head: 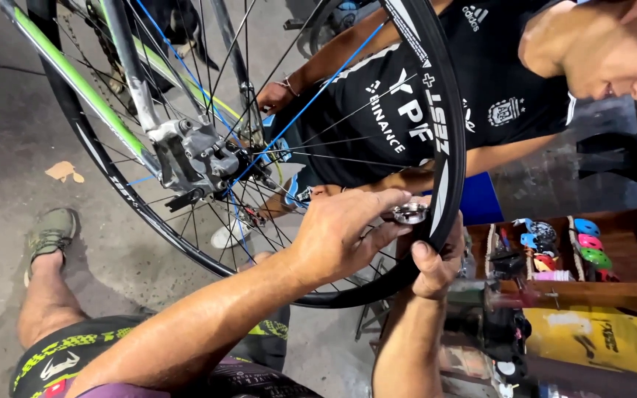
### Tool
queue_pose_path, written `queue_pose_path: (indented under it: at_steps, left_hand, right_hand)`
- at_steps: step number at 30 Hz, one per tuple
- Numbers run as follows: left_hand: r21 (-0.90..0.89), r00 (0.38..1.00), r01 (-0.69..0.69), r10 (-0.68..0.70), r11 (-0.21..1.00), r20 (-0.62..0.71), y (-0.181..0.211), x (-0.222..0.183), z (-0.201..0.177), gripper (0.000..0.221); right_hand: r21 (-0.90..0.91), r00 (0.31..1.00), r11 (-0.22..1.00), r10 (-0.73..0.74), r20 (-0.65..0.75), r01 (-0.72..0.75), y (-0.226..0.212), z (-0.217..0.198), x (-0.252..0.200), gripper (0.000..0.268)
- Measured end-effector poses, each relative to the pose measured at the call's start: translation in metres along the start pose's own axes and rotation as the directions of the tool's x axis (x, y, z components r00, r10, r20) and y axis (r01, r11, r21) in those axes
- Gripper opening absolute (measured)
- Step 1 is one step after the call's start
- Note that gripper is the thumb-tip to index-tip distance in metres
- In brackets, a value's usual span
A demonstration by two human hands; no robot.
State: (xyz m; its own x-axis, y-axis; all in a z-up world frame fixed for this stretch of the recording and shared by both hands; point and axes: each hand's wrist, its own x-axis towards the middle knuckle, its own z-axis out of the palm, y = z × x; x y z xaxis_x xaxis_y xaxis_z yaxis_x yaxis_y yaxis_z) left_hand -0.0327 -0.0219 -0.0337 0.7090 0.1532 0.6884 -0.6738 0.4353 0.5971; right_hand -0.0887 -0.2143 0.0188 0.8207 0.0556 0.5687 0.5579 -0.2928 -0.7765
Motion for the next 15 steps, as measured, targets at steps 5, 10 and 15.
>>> queue_pose_path:
  at_steps: [5, 10, 15]
  left_hand:
    - [-0.073, 0.992, 0.126, -0.124, 0.989, 0.032, 0.011, 0.010, -0.006, 0.018]
    - [-0.149, 0.943, 0.323, -0.304, 0.935, 0.135, 0.024, 0.025, -0.017, 0.026]
    - [-0.219, 0.942, 0.312, -0.272, 0.924, 0.195, 0.015, 0.023, -0.017, 0.034]
  right_hand:
    - [0.183, 0.997, 0.983, 0.014, 0.070, -0.026, -0.020, 0.045, 0.017, 0.066]
    - [0.211, 0.999, 0.977, -0.011, 0.051, 0.000, -0.013, 0.035, 0.012, 0.069]
    - [0.068, 1.000, 0.998, -0.003, -0.018, 0.004, -0.001, -0.004, -0.003, 0.063]
